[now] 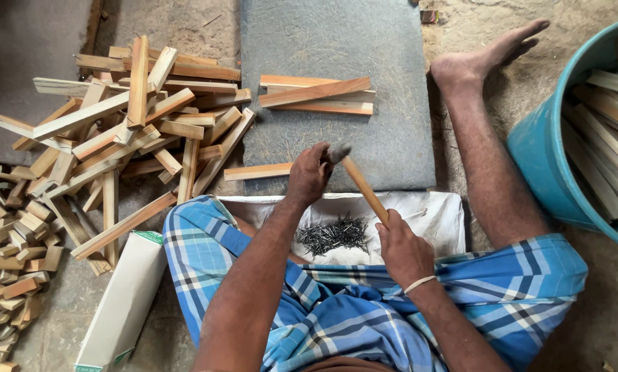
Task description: The person sits on the floor and repeatedly hammers nails into small wooden planks. They pick up a plank, place a nail, hammer it in, and then move the finished piece aside. The process is repeated continuously with multiple planks.
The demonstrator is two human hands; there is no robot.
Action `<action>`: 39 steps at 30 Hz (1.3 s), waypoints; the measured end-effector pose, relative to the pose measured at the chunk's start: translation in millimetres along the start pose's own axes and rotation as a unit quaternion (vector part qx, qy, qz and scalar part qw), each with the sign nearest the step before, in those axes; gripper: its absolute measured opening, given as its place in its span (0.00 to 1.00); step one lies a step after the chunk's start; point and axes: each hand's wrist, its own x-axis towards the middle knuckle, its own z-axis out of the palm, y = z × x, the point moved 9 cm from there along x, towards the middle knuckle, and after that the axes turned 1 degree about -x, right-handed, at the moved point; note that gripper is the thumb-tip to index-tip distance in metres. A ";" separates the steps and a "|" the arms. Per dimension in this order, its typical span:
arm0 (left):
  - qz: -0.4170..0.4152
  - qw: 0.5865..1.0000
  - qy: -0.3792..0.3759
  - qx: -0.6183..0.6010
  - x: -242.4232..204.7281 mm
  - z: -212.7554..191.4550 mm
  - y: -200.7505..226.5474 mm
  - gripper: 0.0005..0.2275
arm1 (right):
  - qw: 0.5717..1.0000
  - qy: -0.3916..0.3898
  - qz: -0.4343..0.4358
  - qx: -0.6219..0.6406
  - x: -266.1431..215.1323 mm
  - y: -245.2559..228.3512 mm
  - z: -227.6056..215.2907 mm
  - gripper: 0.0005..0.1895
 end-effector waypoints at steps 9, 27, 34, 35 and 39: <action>-0.021 0.986 -0.024 -0.161 0.9 -9.5 -4.0 0.29 | 0.971 0.114 -0.017 0.208 -24.1 12.1 -16.2 0.19; 0.202 0.941 0.025 0.272 15.3 -191.1 50.3 0.18 | 0.863 -0.105 0.290 0.399 -24.9 98.6 91.5 0.15; 0.060 0.921 0.220 0.316 53.6 -256.5 27.6 0.20 | 0.839 -0.124 0.313 0.428 -23.2 93.3 97.3 0.15; 0.069 0.943 0.181 0.270 62.7 -226.5 28.3 0.22 | 0.839 -0.124 0.315 0.426 -22.6 91.0 96.3 0.15; -0.002 0.986 0.029 0.166 102.2 -114.8 6.3 0.24 | 0.837 -0.124 0.320 0.426 -22.8 84.3 89.6 0.14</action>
